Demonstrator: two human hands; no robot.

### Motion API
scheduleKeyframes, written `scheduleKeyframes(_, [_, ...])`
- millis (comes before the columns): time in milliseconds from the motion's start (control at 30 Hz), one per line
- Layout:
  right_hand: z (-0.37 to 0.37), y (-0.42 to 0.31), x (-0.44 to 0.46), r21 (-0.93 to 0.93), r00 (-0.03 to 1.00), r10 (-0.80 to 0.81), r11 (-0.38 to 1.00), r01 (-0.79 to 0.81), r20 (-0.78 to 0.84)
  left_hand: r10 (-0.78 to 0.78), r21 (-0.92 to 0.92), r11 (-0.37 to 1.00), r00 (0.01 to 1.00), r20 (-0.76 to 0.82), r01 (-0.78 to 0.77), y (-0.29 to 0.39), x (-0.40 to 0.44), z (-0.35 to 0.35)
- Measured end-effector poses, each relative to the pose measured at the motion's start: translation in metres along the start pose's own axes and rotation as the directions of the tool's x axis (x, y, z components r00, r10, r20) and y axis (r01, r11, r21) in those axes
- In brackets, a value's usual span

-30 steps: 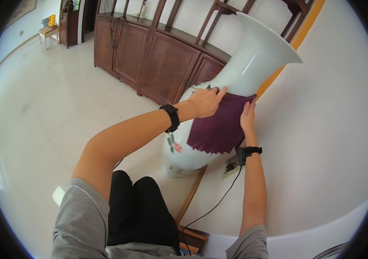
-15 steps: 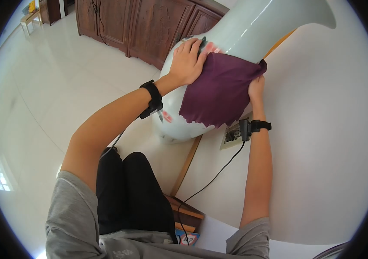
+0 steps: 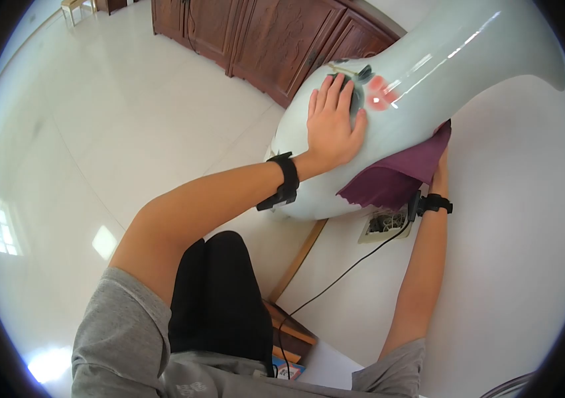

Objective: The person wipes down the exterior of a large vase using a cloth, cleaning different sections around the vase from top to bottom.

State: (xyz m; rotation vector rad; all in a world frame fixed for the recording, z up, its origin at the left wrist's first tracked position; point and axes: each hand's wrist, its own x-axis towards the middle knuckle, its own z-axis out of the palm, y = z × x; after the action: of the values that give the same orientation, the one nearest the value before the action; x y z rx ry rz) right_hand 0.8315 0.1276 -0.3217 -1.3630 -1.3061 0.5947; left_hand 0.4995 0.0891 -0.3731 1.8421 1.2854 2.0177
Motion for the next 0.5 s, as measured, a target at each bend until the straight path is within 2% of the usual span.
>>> scheduleKeyframes(500, [0.021, -0.017, -0.015, 0.19, 0.983, 0.099, 0.979, -0.068, -0.157, 0.026, 0.011, 1.0, 0.999, 0.034, -0.026, -0.01, 0.017, 0.015])
